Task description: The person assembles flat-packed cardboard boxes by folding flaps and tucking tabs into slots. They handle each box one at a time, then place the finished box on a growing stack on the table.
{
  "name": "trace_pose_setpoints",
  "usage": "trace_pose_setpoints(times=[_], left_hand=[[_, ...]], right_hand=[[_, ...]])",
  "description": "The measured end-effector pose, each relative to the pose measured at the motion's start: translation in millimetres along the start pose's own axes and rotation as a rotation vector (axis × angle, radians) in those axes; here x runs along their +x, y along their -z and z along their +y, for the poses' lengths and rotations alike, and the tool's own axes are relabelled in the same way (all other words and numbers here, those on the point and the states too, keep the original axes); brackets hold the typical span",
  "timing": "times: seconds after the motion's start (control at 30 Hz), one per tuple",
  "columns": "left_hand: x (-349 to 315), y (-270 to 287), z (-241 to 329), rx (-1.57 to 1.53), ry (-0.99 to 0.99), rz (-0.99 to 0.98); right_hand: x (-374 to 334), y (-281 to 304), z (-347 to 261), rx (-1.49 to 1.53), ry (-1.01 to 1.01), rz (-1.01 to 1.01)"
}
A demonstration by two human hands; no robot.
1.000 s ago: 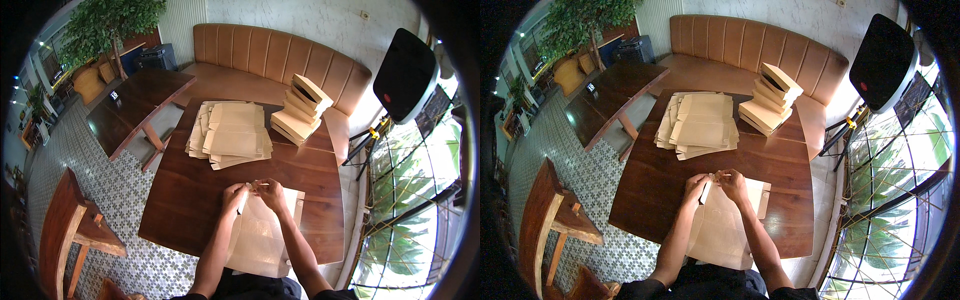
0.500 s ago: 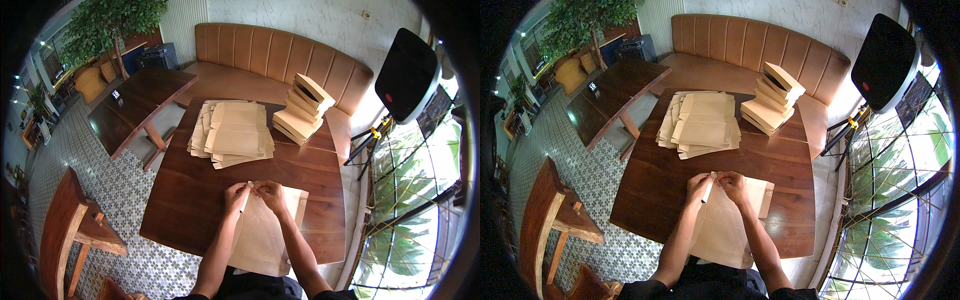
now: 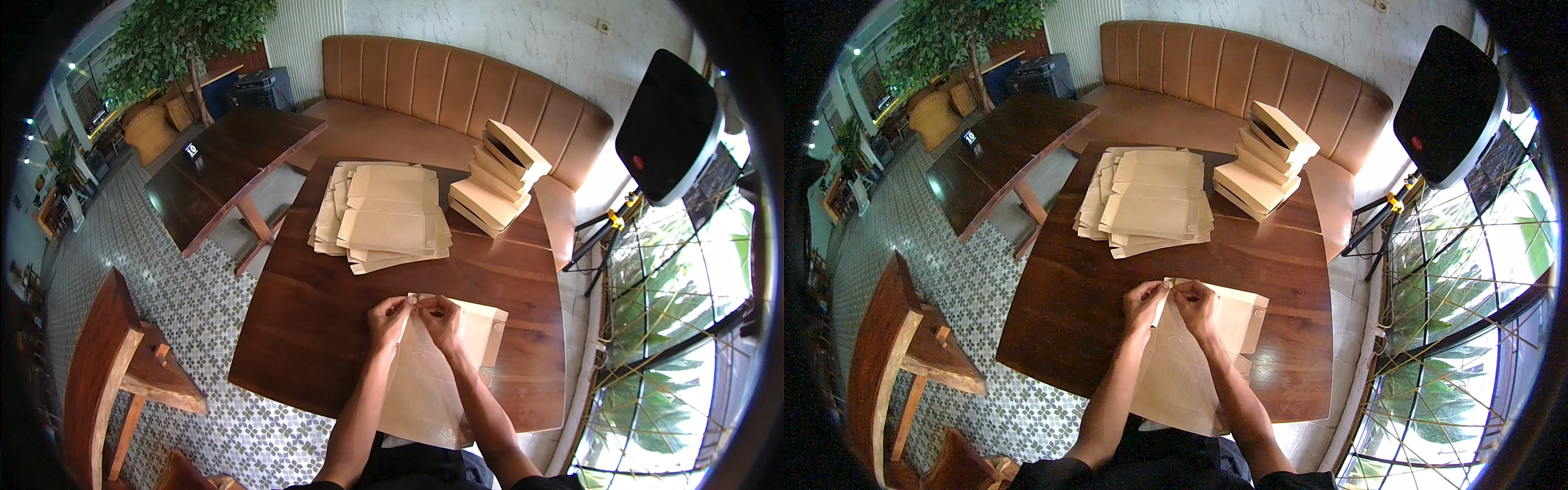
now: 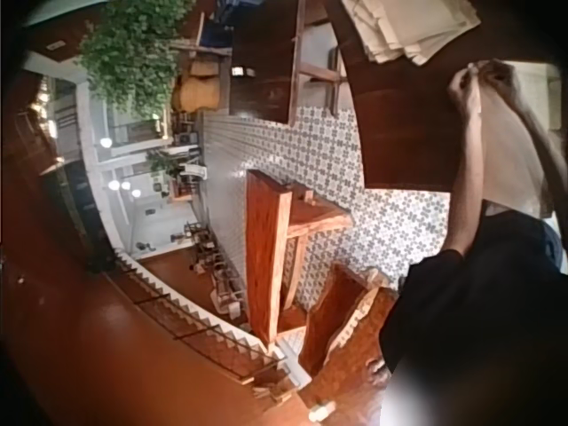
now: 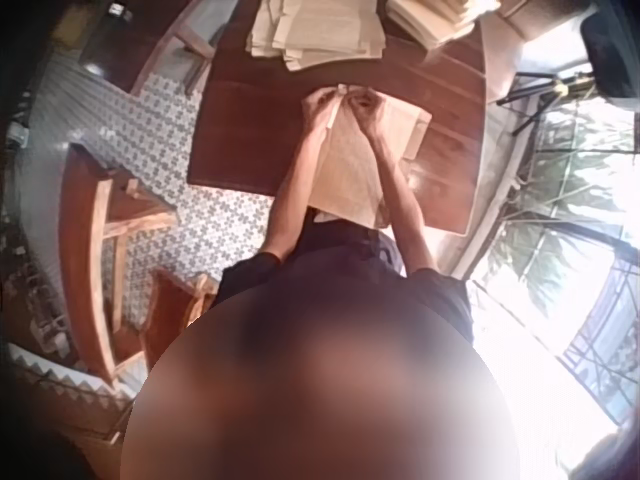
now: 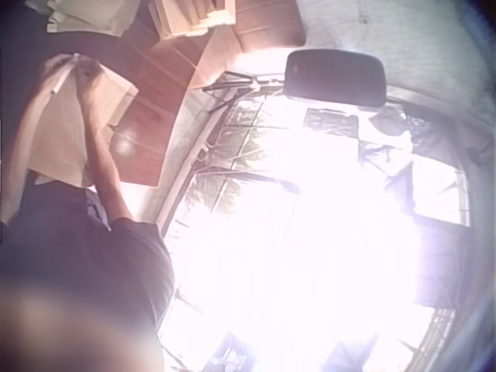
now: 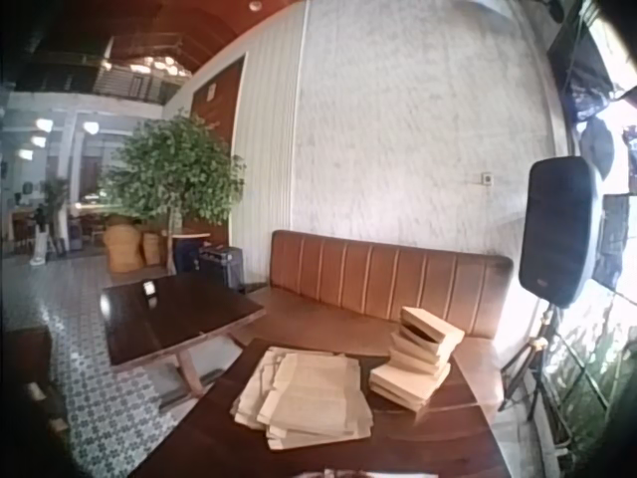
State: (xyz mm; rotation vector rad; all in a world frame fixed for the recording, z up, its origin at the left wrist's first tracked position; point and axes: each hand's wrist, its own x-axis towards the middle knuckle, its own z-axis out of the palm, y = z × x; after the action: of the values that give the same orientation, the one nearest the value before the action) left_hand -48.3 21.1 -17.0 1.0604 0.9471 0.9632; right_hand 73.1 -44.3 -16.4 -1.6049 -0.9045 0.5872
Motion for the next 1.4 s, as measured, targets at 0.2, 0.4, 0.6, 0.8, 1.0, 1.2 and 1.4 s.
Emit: trace_pose_setpoints(times=[0.2,0.4,0.6,0.8,1.0,1.2,1.4], left_hand=[[0,0,-5,0.019,-0.046,0.008],[0,1,0,0.045,-0.044,0.002],[-1,2,6,-0.018,-0.025,-0.033],[6,6,7,0.084,0.038,-0.12],[6,11,11,0.035,0.099,-0.237],[12,13,5,0.094,0.123,-0.225],[14,12,-14,0.232,-0.024,-0.15]], right_hand=[[-10,-15,8,0.111,0.078,0.132],[-7,-13,12,0.252,0.021,0.043],[-6,-13,16,0.294,-0.017,0.011],[3,-15,22,0.485,-0.074,0.009],[14,-7,24,0.403,-0.108,-0.119],[19,-2,26,0.546,-0.209,-0.179],[18,4,27,0.281,-0.197,-0.181]])
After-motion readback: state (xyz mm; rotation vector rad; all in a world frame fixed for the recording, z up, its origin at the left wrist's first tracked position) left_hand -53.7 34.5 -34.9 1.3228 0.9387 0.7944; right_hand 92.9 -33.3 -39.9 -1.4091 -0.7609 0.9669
